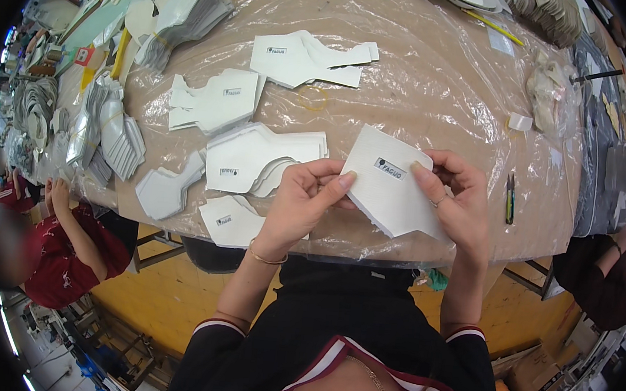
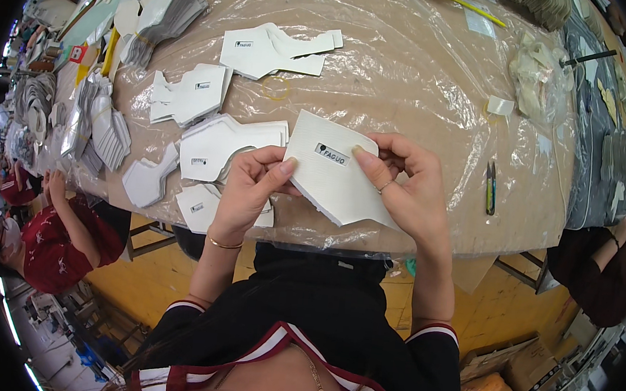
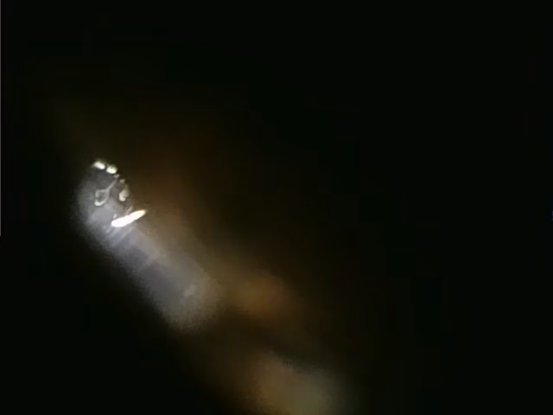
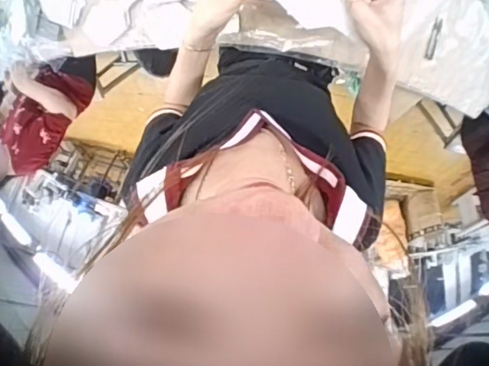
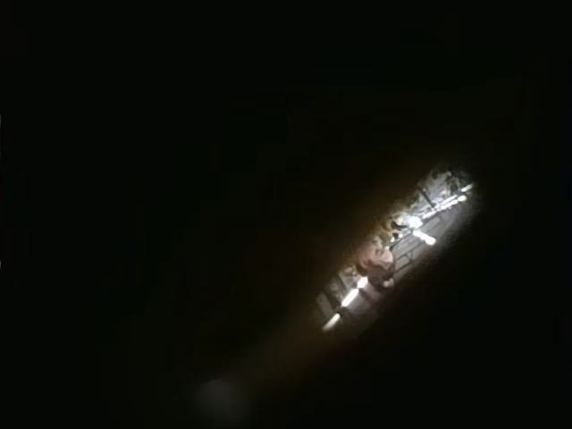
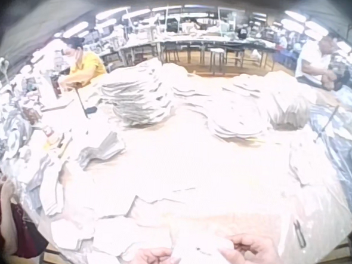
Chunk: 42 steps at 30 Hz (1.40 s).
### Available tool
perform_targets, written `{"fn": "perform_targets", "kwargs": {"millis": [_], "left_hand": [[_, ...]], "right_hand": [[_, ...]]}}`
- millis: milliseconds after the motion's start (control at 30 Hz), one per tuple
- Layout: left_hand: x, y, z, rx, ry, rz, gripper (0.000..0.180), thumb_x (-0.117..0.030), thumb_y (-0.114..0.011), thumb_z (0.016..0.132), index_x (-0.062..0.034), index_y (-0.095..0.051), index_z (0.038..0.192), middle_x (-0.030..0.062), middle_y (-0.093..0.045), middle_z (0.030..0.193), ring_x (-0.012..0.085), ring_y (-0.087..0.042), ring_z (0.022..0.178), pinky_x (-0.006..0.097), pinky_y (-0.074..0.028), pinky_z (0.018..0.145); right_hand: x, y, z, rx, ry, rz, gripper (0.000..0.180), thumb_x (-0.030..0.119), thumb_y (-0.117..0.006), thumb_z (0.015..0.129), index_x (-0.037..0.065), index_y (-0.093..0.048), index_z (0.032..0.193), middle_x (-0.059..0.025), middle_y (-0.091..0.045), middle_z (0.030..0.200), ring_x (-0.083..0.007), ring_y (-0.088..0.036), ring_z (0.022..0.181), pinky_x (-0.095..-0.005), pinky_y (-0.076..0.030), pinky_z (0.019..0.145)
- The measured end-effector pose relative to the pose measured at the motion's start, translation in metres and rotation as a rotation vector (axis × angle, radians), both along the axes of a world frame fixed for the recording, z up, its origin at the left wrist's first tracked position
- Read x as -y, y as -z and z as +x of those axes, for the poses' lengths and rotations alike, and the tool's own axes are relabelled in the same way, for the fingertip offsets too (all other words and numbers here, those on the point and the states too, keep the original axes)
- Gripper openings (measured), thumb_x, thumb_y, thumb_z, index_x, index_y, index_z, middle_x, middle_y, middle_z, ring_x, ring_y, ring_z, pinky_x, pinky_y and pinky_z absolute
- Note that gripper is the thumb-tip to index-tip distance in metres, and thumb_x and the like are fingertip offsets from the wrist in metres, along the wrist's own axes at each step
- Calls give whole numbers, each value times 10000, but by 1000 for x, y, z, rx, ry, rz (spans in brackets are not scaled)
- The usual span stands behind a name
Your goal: The person repeatedly picks up white plastic pieces from a table, peels off a small rectangular label from each piece, and places the peeled pieces back on the table. The action is performed one at a time with both hands.
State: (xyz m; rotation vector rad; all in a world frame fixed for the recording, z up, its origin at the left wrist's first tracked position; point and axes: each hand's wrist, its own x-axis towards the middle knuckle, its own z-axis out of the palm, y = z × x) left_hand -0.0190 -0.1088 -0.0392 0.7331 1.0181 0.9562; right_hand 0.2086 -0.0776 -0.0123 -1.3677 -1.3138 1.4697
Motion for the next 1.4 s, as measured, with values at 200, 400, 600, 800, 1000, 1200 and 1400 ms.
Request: {"fn": "perform_targets", "kwargs": {"millis": [200, 400, 600, 800, 1000, 1200, 1400], "left_hand": [[3, 13, 10, -35, -146, 54, 383, -159, -560, 1014, 83, -510, 1307, 165, -639, 1209, 179, -674, 1020, 312, -570, 889], [17, 46, 12, 92, 76, -287, 354, -179, -538, 1028, 83, -523, 1266, 147, -666, 1141, 214, -685, 1046, 282, -583, 886], [35, 67, 25, 12, 47, -306, 268, -110, -604, 984, 86, -574, 1164, 132, -702, 1010, 184, -706, 959, 247, -589, 817], [34, 64, 26, 82, 2, -327, 232, -116, -642, 965, 68, -624, 1104, 122, -704, 982, 162, -702, 919, 247, -589, 817], [43, 62, 37, 273, -126, -367, 200, -77, -615, 973, 53, -659, 1119, 107, -712, 1012, 138, -699, 887, 249, -581, 850], [47, 55, 46, 63, -115, -185, 203, -29, -622, 955, 65, -679, 1126, 120, -695, 1095, 132, -677, 943, 257, -576, 861], [43, 52, 54, 87, -182, -51, 187, 1, -603, 956, 78, -679, 1108, 122, -590, 1217, 145, -652, 999, 258, -578, 871]], "right_hand": [[12, 8, 6, 346, 36, 637, 202, 102, -741, 837, 84, -740, 1039, -74, -665, 958, -193, -620, 834, -275, -499, 732], [39, 56, 14, 779, -240, 783, 291, 70, -737, 776, 109, -724, 1064, -89, -632, 1105, -303, -600, 1030, -409, -496, 868], [69, 74, 6, 756, -138, 641, 290, 113, -738, 787, 83, -702, 1074, -90, -639, 1116, -300, -618, 1013, -397, -503, 853], [71, 60, -26, 837, -111, 706, 229, 83, -726, 821, 55, -703, 1047, -98, -684, 1028, -280, -667, 893, -375, -533, 755], [74, 55, -33, 880, -145, 700, 303, 71, -672, 803, 1, -652, 1097, -140, -660, 1113, -279, -685, 972, -353, -544, 747], [73, 53, -32, 895, -166, 693, 327, 24, -634, 791, -36, -625, 1112, -171, -651, 1126, -287, -687, 950, -353, -547, 745], [72, 48, -32, 925, -171, 688, 337, 31, -621, 794, -55, -617, 1119, -173, -648, 1125, -284, -680, 909, -350, -541, 737]]}}
